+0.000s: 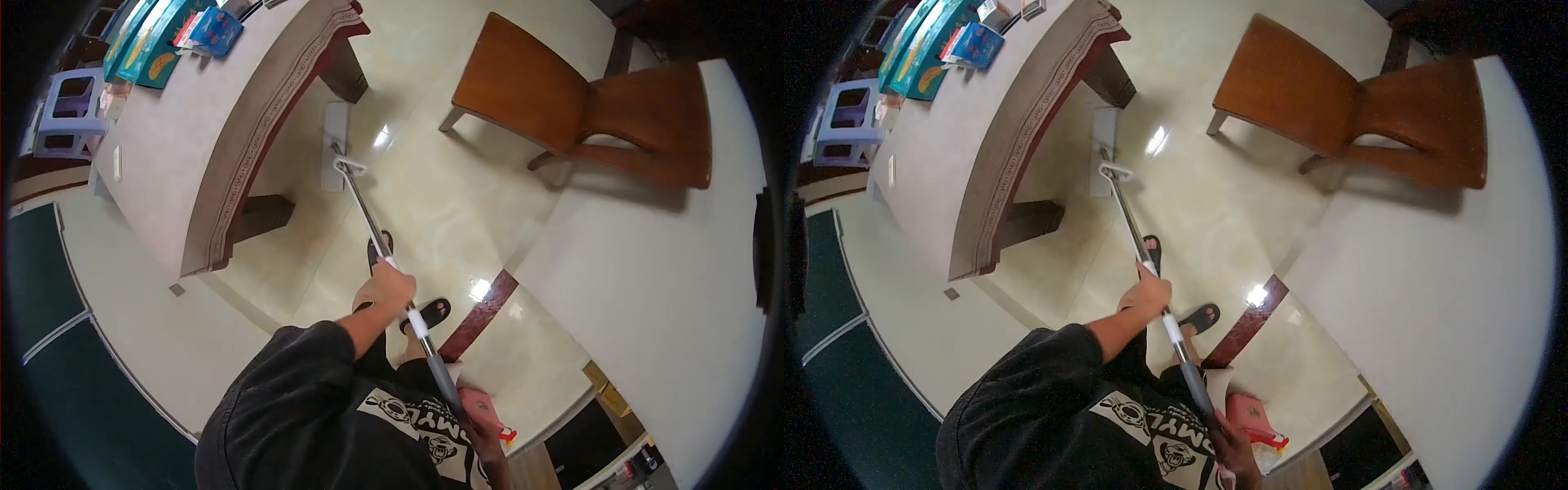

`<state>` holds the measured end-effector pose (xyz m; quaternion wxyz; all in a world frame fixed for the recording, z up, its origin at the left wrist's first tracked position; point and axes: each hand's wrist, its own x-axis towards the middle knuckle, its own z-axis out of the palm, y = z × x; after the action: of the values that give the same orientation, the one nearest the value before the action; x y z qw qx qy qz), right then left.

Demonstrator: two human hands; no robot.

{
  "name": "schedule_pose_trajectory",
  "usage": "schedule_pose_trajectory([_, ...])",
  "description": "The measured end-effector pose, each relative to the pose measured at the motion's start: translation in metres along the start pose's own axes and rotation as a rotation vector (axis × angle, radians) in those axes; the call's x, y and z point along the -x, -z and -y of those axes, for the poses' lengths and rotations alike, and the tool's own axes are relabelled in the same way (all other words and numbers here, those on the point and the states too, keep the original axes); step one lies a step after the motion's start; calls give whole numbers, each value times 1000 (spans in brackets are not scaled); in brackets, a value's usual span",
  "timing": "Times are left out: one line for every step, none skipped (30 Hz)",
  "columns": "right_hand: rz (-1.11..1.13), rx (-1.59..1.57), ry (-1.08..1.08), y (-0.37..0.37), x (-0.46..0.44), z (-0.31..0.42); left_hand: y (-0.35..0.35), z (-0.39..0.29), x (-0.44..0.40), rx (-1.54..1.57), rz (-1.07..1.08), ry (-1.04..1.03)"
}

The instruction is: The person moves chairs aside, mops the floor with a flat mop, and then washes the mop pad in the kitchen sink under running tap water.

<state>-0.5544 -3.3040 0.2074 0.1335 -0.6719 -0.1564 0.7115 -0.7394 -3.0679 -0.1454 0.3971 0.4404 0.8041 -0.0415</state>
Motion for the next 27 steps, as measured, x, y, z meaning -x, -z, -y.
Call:
schedule_pose_trajectory([-29,-67,2,-1,18,-18,-11,4,27,-56,-10,-36])
schedule_pose_trajectory([-58,-134,5,-1,36,-36,-2,-12,66,-14,83,-25])
schedule_pose_trajectory([-71,-143,25,0,43,-45,4,-26,88,33,169,-16])
schedule_pose_trajectory([-82,-151,45,0,48,-53,0,-26,93,28,159,-21])
schedule_pose_trajectory([-98,-164,65,-2,50,-59,-3,-27,93,27,150,-46])
schedule_pose_trajectory([-116,-176,82,-5,52,-65,-7,-26,92,26,145,-71])
schedule_pose_trajectory([-135,-184,100,-4,50,-69,-11,-28,87,23,142,-79])
schedule_pose_trajectory([-162,-106,194,-7,35,-74,-10,-33,75,19,118,-105])
schedule_pose_trajectory([-197,-25,287,-10,20,-80,-6,-43,61,12,95,-129])
schedule_pose_trajectory([-238,56,376,-13,6,-85,-2,-49,46,4,94,-126])
schedule_pose_trajectory([-183,-132,212,-21,-25,-112,6,-63,27,19,136,-113])
schedule_pose_trajectory([-157,-178,194,-26,-36,-92,11,-76,4,35,179,-102])
schedule_pose_trajectory([-132,-224,175,-30,-46,-70,14,-85,-16,25,180,-100])
schedule_pose_trajectory([-108,-269,155,-34,-56,-46,12,-91,-40,11,132,-162])
schedule_pose_trajectory([-201,-115,268,-40,-65,-17,16,-104,-60,1,85,-223])
schedule_pose_trajectory([-260,2,341,-43,-76,2,19,-119,-80,-4,88,-220])
schedule_pose_trajectory([-328,122,406,-46,-87,22,30,-139,-88,3,169,-168])
schedule_pose_trajectory([-328,115,386,-49,-93,49,39,-155,-97,9,255,-113])
schedule_pose_trajectory([-310,31,287,-50,-101,84,43,-167,-113,0,267,-108])
schedule_pose_trajectory([-295,-55,191,-54,-109,107,44,-178,-129,-2,256,-121])
schedule_pose_trajectory([-325,-73,297,-61,-125,109,46,-190,-139,-2,244,-137])
schedule_pose_trajectory([-332,-76,294,-64,-137,108,49,-199,-146,-4,251,-141])
schedule_pose_trajectory([-303,-143,254,-68,-145,106,52,-203,-152,-44,238,-148])
schedule_pose_trajectory([-271,-209,215,-72,-148,103,56,-202,-153,-84,222,-153])
schedule_pose_trajectory([-271,-211,217,-76,-145,98,58,-198,-148,-99,194,-173])
schedule_pose_trajectory([-264,-133,188,-79,-143,91,56,-191,-146,-73,237,-176])
schedule_pose_trajectory([-240,-46,179,-82,-144,85,51,-179,-146,-40,254,-176])
